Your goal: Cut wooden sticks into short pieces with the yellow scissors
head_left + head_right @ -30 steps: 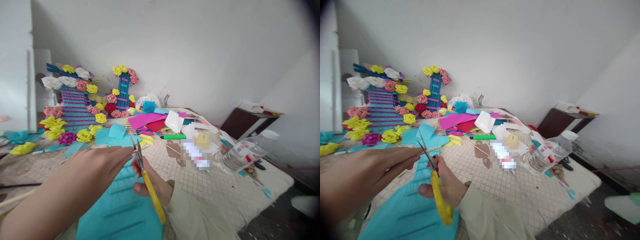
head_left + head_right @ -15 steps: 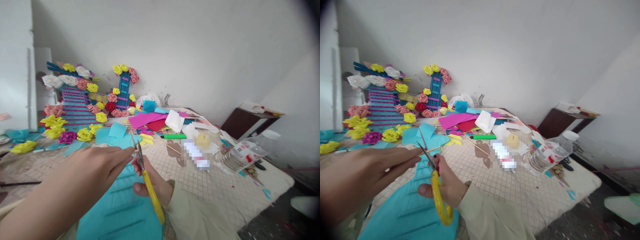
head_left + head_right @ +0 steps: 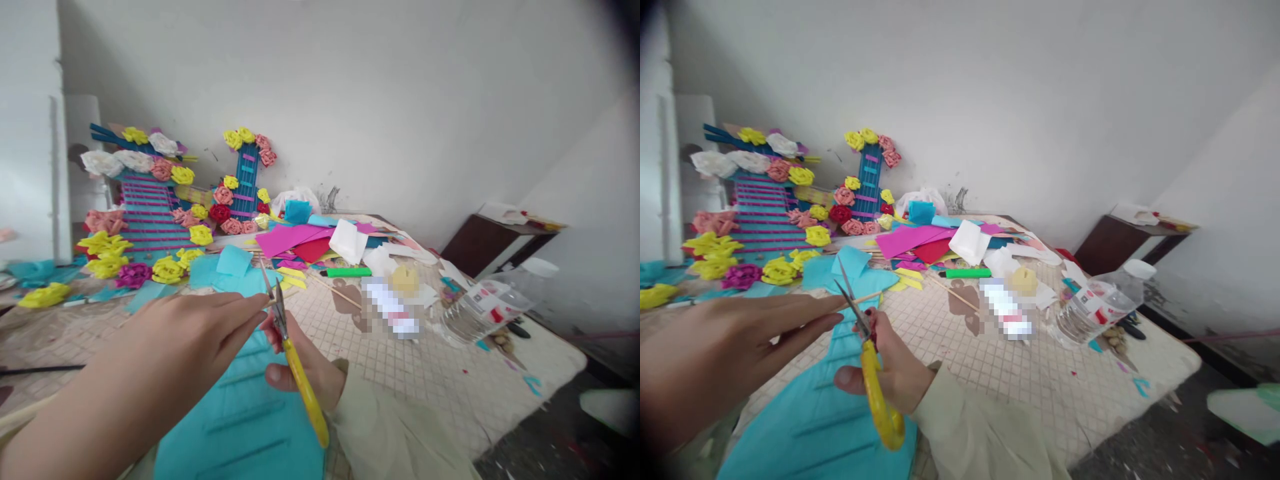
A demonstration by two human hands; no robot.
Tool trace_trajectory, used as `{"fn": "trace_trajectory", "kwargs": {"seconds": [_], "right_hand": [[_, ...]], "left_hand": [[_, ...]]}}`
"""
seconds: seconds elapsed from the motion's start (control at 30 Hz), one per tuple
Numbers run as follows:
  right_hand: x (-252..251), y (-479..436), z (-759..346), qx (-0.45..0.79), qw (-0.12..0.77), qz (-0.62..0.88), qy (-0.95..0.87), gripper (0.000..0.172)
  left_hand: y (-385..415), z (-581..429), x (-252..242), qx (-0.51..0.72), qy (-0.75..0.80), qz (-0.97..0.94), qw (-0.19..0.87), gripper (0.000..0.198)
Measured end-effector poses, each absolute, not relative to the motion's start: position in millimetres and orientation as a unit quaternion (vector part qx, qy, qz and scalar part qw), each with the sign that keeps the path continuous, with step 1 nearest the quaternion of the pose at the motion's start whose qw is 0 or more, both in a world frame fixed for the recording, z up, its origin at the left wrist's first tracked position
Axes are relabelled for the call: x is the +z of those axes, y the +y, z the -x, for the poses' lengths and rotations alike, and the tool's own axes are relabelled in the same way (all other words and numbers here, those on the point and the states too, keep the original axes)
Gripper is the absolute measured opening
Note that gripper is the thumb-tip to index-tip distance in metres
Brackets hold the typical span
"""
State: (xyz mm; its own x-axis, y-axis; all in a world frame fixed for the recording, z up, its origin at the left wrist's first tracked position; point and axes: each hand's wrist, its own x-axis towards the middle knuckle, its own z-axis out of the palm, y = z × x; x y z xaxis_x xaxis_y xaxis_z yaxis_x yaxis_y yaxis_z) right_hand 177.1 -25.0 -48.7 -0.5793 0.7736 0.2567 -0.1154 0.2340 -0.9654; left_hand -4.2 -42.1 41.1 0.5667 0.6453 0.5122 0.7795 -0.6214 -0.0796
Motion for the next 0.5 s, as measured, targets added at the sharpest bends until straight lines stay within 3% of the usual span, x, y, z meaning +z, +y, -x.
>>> {"fn": "trace_trajectory", "kwargs": {"seconds": [0.27, 0.5], "right_hand": [[-50.6, -24.2, -172.5, 0.562, 0.424, 0.282, -0.653, 0.055], [-55.4, -24.1, -179.4, 0.364, 0.487, 0.312, -0.730, 0.055]], "left_hand": [[-40.8, 1.7, 43.0, -0.235, -0.372, 0.881, 0.174, 0.039], [-46.9, 0.1, 42.8, -0.264, -0.348, 0.894, 0.097, 0.036]]}}
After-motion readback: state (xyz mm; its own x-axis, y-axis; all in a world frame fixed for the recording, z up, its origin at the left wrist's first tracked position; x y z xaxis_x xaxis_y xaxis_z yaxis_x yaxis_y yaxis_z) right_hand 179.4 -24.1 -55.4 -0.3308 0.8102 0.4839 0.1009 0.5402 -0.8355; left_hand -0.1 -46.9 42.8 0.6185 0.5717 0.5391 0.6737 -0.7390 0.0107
